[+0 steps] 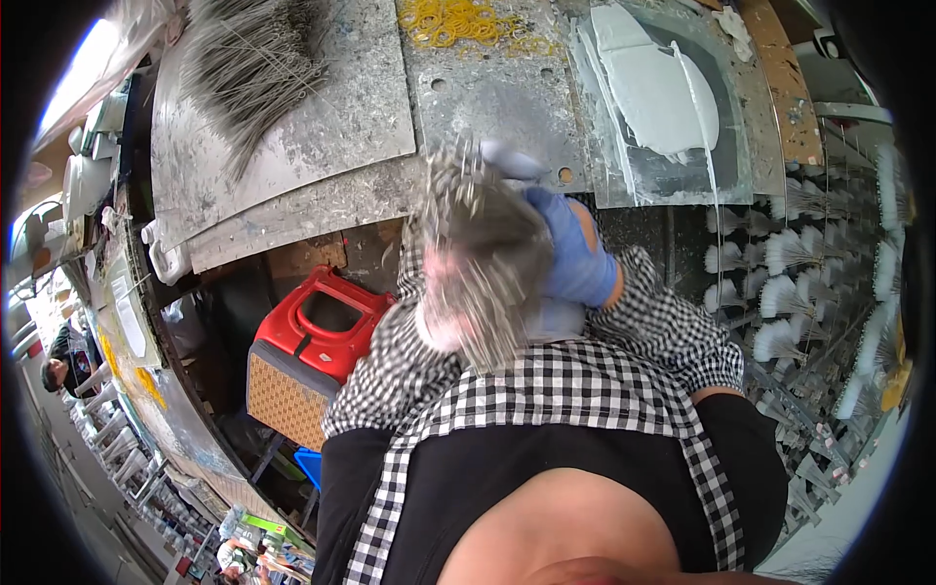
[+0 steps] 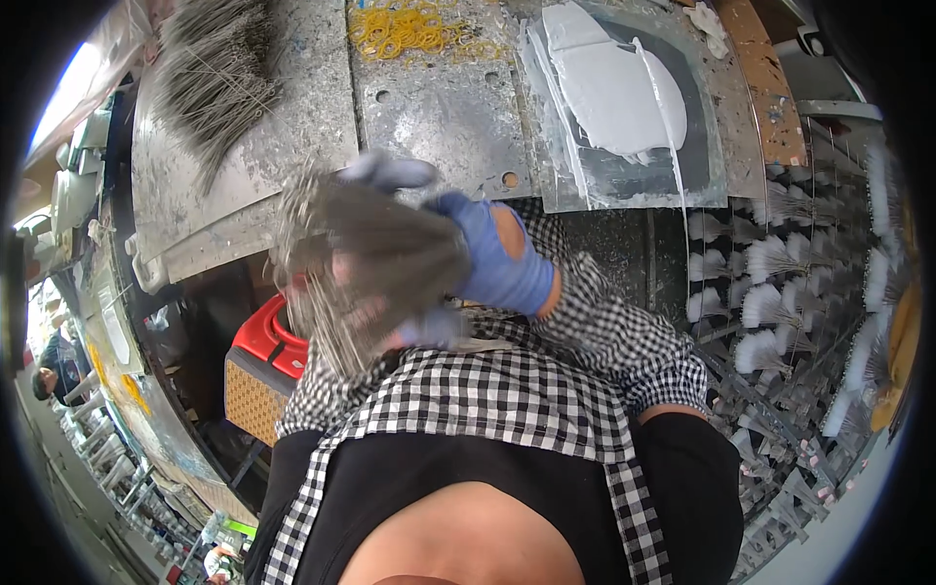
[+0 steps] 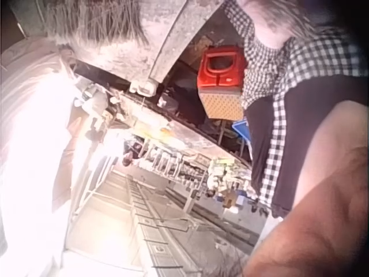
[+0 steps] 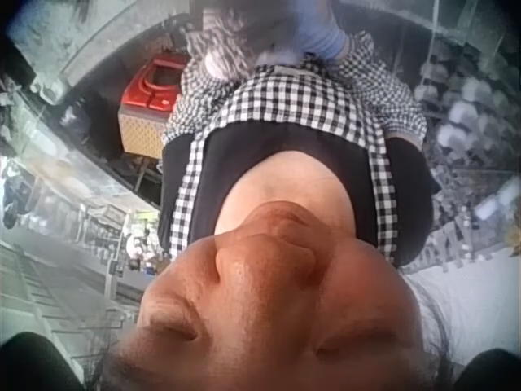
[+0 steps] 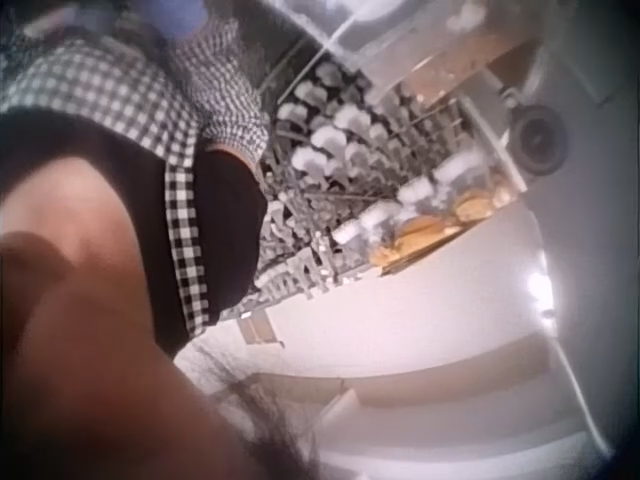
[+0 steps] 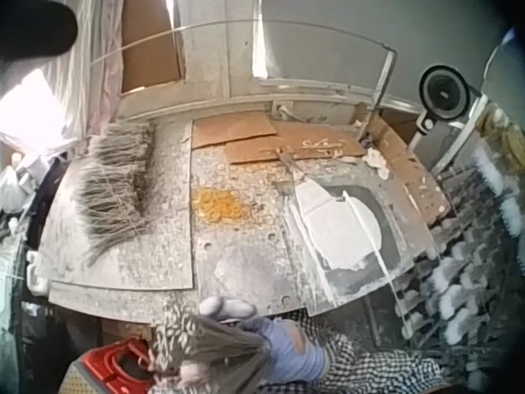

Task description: Bundling brush bristles and dipping them into adhesive in a workshop.

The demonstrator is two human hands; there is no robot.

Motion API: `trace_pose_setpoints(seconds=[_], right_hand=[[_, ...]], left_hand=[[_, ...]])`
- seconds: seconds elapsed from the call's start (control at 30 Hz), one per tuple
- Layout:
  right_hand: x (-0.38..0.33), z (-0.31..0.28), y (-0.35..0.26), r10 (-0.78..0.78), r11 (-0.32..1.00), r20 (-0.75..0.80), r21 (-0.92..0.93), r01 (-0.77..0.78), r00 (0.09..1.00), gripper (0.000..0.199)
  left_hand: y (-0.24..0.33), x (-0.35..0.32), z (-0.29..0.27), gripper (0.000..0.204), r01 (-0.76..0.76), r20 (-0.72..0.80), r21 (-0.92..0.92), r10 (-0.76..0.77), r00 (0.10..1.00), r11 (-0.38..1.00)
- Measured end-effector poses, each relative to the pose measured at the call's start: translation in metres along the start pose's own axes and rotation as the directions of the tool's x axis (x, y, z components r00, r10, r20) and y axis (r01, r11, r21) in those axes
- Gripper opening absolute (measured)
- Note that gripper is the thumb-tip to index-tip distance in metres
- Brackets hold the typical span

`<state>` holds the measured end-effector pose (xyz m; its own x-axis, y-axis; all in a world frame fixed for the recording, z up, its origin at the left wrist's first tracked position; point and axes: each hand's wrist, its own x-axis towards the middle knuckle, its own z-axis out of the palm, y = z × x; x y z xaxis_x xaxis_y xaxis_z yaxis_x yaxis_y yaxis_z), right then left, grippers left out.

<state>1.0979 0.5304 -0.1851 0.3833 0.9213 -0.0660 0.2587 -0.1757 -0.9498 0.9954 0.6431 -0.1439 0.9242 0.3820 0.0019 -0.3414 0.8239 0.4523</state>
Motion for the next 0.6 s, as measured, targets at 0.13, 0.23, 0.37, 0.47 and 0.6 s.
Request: trace_pose_setpoints(seconds=[0.13, 0.23, 0.37, 0.47, 0.6], right_hand=[[-0.028, 0.01, -0.001, 0.309, 0.903, 0.051, 0.297, -0.31, 0.95, 0.041], [-0.04, 0.007, 0.013, 0.644, 0.435, 0.412, 0.496, -0.752, 0.644, 0.04], [-0.039, 0.019, -0.001, 0.149, 0.954, 0.0, 0.263, -0.143, 0.989, 0.047], [-0.037, 0.01, 0.016, 0.657, 0.482, 0.334, 0.502, -0.718, 0.676, 0.038], [-0.041, 0.012, -0.01, 0.022, 0.972, -0.039, 0.234, -0.012, 0.999, 0.048]], left_hand=[[0.021, -0.024, -0.042, 0.117, -0.358, 0.25, 0.909, 0.409, 0.878, 0.213], [0.004, -0.051, -0.085, 0.088, -0.329, 0.045, 0.876, 0.619, 0.784, 0.353], [-0.006, -0.066, -0.089, 0.055, -0.236, -0.077, 0.885, 0.626, 0.776, 0.401], [-0.011, -0.063, -0.085, 0.046, -0.107, -0.253, 0.825, 0.533, 0.807, 0.555], [-0.014, -0.073, -0.076, 0.038, -0.069, -0.238, 0.857, 0.511, 0.826, 0.51]])
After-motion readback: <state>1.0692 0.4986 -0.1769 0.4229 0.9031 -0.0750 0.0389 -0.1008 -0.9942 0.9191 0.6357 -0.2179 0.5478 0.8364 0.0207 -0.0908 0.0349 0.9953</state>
